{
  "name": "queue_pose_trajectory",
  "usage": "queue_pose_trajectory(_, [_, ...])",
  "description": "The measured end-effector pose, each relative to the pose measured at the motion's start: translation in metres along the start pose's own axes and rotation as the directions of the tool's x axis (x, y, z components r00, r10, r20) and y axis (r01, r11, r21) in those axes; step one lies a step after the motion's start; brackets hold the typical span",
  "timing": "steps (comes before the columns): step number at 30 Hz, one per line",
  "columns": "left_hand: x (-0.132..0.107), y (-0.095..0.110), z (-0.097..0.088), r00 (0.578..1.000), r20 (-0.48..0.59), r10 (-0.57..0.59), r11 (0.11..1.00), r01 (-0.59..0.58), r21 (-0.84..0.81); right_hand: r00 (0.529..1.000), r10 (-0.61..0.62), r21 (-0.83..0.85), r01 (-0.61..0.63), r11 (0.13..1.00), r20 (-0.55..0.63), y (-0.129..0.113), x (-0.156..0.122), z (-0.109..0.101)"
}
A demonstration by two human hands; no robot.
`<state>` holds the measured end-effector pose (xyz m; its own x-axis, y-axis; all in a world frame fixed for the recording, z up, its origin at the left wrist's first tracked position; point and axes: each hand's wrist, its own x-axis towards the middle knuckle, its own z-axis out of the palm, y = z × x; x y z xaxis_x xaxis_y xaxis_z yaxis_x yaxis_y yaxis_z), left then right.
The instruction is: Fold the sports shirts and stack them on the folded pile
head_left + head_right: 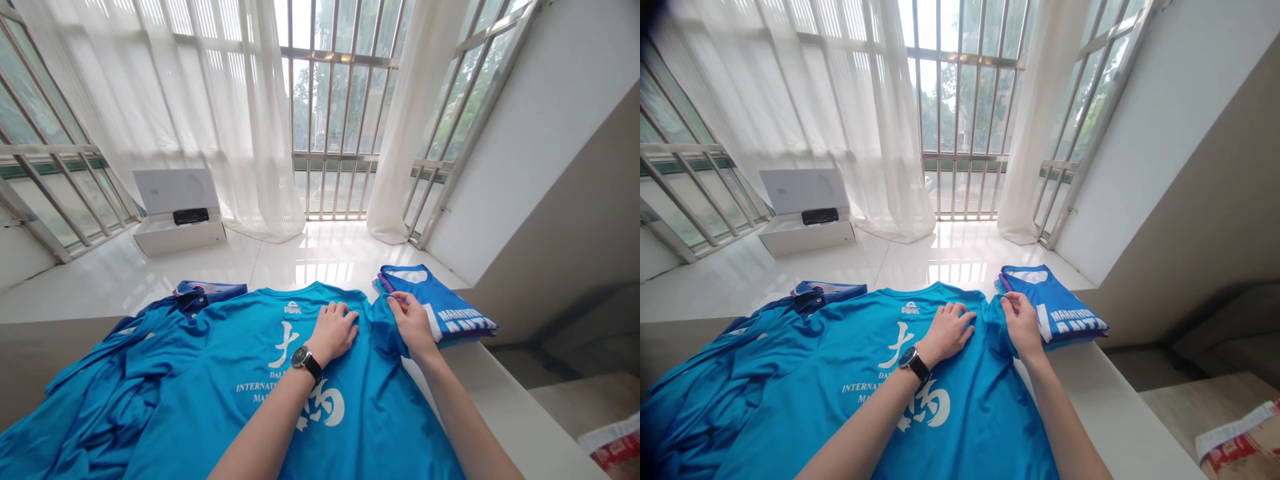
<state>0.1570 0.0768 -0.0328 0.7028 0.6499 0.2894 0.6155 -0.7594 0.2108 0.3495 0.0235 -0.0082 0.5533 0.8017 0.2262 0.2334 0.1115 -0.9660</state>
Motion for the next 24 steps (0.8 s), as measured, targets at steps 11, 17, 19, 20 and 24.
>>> queue_pose_trajectory(11, [0.019, 0.0, -0.019, 0.907, 0.419, -0.039, -0.082, 0.415, -0.906, 0.821, 0.264, 0.414, -0.499, 0.761, 0.505, -0.028, -0.02, 0.018])
queue_pose_trajectory(17, [0.012, -0.007, -0.022, 0.893, 0.427, -0.14, -0.068, 0.422, -0.904, 0.904, 0.269, 0.365, -0.387, 0.847, 0.333, -0.012, -0.013, 0.016])
queue_pose_trajectory(19, [0.014, -0.01, -0.021, 0.878, 0.436, -0.199, -0.074, 0.43, -0.9, 0.947, 0.244, 0.281, -0.298, 0.912, 0.211, -0.005, -0.008, 0.013])
queue_pose_trajectory(20, [0.015, -0.011, -0.021, 0.867, 0.445, -0.223, -0.094, 0.436, -0.895, 0.96, 0.224, 0.216, -0.258, 0.942, 0.17, -0.001, -0.006, 0.011])
queue_pose_trajectory(24, [0.019, -0.019, -0.022, 0.813, 0.504, -0.293, -0.318, 0.414, -0.853, 0.949, 0.197, -0.081, -0.182, 0.98, 0.246, 0.008, -0.001, 0.007])
